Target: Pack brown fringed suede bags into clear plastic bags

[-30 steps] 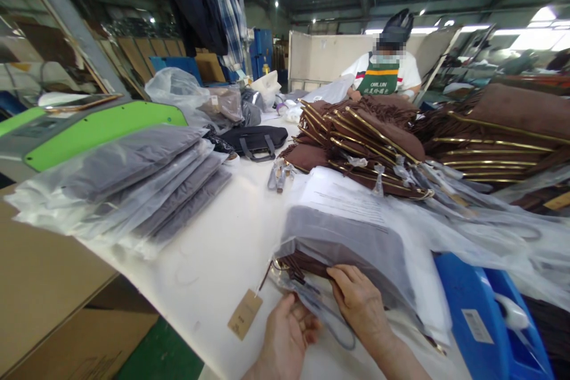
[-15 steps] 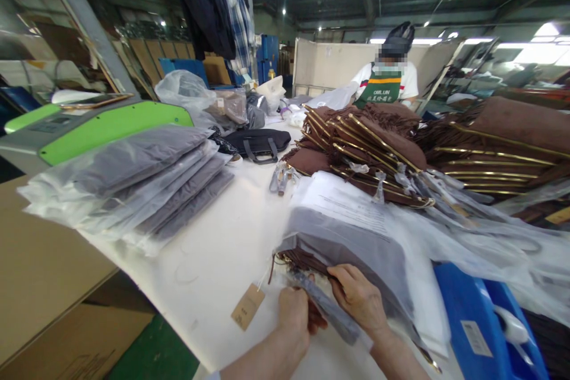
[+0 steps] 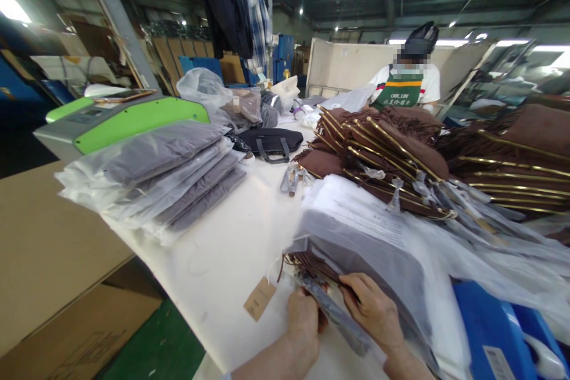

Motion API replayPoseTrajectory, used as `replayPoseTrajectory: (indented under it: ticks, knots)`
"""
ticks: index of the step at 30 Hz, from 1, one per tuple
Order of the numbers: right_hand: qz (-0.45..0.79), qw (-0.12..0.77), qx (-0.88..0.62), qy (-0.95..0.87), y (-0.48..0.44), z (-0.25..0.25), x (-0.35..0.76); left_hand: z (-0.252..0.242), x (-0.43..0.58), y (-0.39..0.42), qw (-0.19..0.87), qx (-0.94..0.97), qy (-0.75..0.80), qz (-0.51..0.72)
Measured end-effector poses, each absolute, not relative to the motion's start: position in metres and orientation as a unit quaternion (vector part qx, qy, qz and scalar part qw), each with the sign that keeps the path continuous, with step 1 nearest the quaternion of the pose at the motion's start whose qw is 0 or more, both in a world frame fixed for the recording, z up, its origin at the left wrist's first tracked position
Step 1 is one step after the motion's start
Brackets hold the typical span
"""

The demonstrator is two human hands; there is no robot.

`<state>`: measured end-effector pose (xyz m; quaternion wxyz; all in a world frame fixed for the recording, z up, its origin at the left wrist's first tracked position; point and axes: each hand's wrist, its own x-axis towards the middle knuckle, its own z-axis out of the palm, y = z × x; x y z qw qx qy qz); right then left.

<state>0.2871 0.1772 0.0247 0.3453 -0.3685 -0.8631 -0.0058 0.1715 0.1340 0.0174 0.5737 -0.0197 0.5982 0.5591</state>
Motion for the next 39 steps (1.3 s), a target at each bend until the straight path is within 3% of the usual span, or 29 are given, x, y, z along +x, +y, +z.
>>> replayPoseTrajectory:
  ticks: [10,21,31,39]
  knots:
    - [0.010,0.347,-0.372,-0.861,0.179,0.029,0.286,0.025,0.164,0.123,0.536,0.027,0.613,0.580]
    - [0.007,0.354,-0.363,-0.862,0.176,0.030,0.286,0.021,0.167,0.126,0.592,0.041,0.598,0.539]
    - [0.008,0.363,-0.361,-0.859,0.177,0.029,0.287,0.020,0.142,0.129,0.546,0.289,0.584,0.527]
    - [0.010,0.386,-0.361,-0.849,0.173,0.023,0.285,0.017,0.128,0.138,0.588,0.301,0.519,0.543]
